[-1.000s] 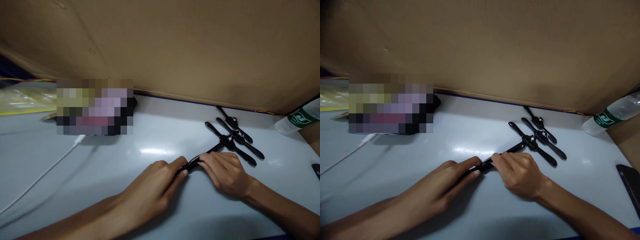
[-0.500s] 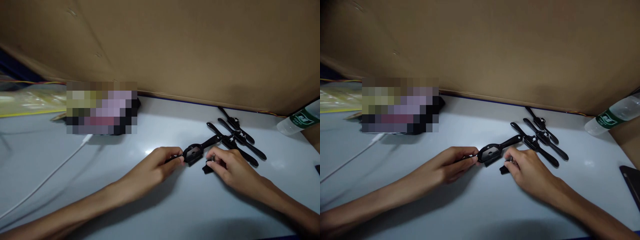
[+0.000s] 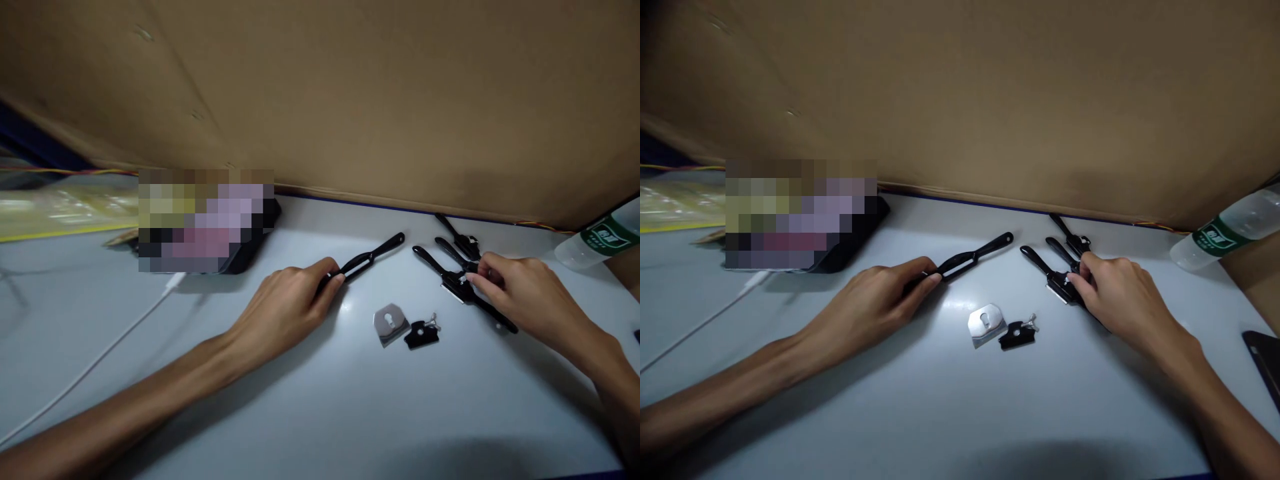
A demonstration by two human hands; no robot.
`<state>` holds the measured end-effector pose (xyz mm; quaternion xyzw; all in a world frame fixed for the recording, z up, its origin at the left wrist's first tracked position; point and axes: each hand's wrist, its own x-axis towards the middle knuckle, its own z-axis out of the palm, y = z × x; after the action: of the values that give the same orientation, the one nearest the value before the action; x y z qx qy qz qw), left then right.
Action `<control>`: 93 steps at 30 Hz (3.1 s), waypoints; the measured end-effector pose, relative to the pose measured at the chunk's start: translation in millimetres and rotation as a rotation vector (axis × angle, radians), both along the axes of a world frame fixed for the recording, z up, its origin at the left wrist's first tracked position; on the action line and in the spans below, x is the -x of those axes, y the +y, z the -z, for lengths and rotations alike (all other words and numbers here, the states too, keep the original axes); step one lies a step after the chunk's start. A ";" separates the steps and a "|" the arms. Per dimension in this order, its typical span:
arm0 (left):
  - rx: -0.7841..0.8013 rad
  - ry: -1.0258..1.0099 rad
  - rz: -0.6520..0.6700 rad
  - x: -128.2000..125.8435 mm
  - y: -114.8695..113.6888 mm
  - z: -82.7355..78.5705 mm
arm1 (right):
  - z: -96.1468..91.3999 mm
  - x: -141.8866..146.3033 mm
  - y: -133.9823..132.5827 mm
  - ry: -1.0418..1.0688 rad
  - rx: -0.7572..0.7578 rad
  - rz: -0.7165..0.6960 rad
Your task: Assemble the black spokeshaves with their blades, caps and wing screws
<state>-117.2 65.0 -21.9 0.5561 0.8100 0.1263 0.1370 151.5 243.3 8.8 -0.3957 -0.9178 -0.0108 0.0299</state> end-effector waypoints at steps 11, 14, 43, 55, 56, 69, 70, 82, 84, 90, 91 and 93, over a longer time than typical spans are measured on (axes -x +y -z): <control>-0.129 0.145 0.011 13.9 1.8 13.8 | 19.1 19.2 -11.4 -0.120 -0.002 0.065; -0.164 0.228 0.022 14.6 3.0 18.2 | 28.7 21.9 -15.2 -0.021 0.026 -0.057; -0.204 0.370 0.582 -8.2 -1.4 18.3 | 9.2 71.0 -48.8 -0.145 -0.157 -0.660; -0.211 0.356 0.580 -6.3 -2.6 19.6 | 34.4 44.8 -43.9 0.342 0.076 -0.578; -0.215 0.354 0.581 -5.8 -3.1 19.6 | 36.5 44.7 -46.0 0.365 0.048 -0.566; -0.194 0.315 0.586 -5.4 -4.6 18.8 | 39.5 48.3 -57.5 0.428 -0.017 -0.582; -0.182 0.334 0.587 -5.4 -4.5 19.0 | 38.7 48.8 -58.4 0.427 -0.022 -0.578; -0.228 0.372 0.604 -4.4 -6.0 22.7 | 42.9 55.6 -59.4 0.518 0.190 -0.613; -0.223 0.370 0.609 -4.3 -5.9 22.5 | 42.3 52.9 -58.6 0.532 0.171 -0.652; -0.227 0.387 0.605 -3.2 -6.8 21.7 | 40.2 52.0 -56.5 0.472 0.075 -0.617; -0.226 0.389 0.605 -3.2 -7.0 21.3 | 40.2 52.3 -56.3 0.467 0.073 -0.659; -0.222 0.388 0.610 -3.1 -7.1 20.5 | 40.3 52.6 -55.6 0.472 0.051 -0.671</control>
<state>-114.1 57.9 -42.4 0.7968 0.5993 0.0592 -0.0489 98.9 187.7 -31.5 -0.0664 -0.9639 0.1133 0.2316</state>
